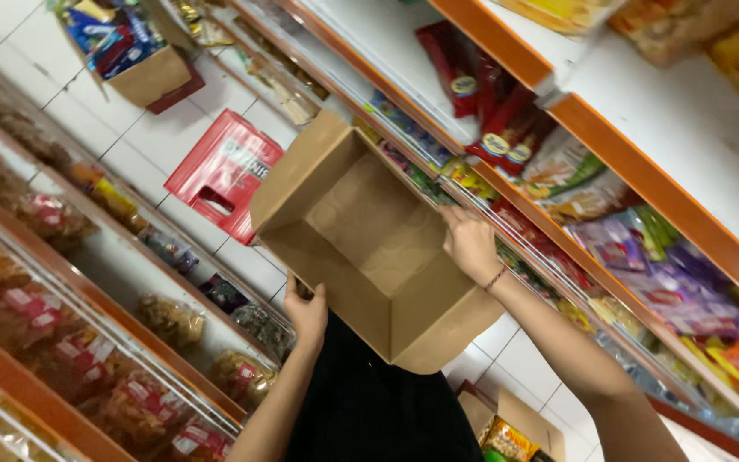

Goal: The person picks up bags of snacks from a box on the floor and places them onto shelves, then uses a spray bottle and a cloth to wipe down the shelf surfaces.

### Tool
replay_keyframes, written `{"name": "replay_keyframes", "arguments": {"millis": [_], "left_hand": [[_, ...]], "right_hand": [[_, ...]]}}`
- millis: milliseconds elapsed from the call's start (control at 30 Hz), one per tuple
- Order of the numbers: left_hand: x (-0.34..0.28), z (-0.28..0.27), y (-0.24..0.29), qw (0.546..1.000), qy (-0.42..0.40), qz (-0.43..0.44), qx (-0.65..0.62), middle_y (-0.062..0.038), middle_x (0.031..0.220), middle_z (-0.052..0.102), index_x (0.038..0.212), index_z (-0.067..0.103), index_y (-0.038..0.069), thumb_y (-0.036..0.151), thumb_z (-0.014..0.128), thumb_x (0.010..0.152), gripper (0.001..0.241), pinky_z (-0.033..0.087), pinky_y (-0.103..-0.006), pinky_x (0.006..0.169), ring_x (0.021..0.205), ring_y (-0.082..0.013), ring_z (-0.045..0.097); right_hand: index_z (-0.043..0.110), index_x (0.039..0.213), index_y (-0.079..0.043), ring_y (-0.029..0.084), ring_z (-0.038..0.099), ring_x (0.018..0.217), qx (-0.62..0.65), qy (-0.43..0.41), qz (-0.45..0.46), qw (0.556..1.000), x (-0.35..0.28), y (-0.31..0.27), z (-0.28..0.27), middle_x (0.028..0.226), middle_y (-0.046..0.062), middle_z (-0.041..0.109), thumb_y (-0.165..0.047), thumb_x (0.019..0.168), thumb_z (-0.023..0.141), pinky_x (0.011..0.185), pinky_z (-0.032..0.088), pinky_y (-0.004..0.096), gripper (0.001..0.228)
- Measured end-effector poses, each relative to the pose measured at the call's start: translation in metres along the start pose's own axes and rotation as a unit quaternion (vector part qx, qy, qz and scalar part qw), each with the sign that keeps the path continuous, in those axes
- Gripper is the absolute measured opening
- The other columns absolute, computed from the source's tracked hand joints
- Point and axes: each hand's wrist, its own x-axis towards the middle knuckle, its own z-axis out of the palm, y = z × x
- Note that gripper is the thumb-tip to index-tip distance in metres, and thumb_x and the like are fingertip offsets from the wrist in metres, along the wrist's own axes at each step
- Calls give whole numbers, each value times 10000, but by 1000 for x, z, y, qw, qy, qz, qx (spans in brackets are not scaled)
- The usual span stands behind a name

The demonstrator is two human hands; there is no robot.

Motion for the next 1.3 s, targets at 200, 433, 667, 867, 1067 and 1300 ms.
{"name": "replay_keyframes", "arguments": {"millis": [200,433,667,867,1067,1300], "left_hand": [[64,-53,56,976,25,-86,198,-202,1342,627,1615,56,156,36,706,774,1069,502,-402,1005,1193,-333,650],[167,-141,108,977,70,-24,198,-231,1385,632,1638,126,176,-1,556,828,934,500,-417,1034,1257,-373,639],[252,-213,166,943,135,-64,297,-263,1218,701,1621,238,165,51,582,867,836,509,-496,992,1105,-440,678],[301,-242,238,912,184,59,362,-296,1057,715,1609,273,115,32,590,828,847,547,-548,828,911,-478,699],[354,-234,291,848,184,104,486,-309,752,657,1630,329,157,18,609,862,829,524,-592,706,692,-497,654],[446,-244,321,780,121,218,574,-301,860,688,1563,453,122,-16,615,893,703,545,-577,685,683,-476,671]], "right_hand": [[709,1150,-69,365,691,870,39,-9,-11,999,103,-81,45,957,146,704,16,798,621,757,557,468,372],[716,1152,-89,356,694,872,64,-18,-31,997,216,-186,94,1014,130,730,-26,877,636,751,564,467,293],[689,1231,-58,345,700,875,204,-59,-66,975,302,-249,129,1033,167,707,-78,933,690,789,568,419,299],[611,1373,-40,334,733,938,287,-70,-60,954,351,-268,184,1193,217,697,1,863,696,826,583,388,519],[460,1434,-27,259,736,964,398,-147,45,905,404,-266,271,1122,196,712,15,754,705,757,602,345,724],[555,1411,45,267,726,1091,473,-167,-51,864,437,-249,363,1237,211,735,36,891,718,905,588,355,544]]}}
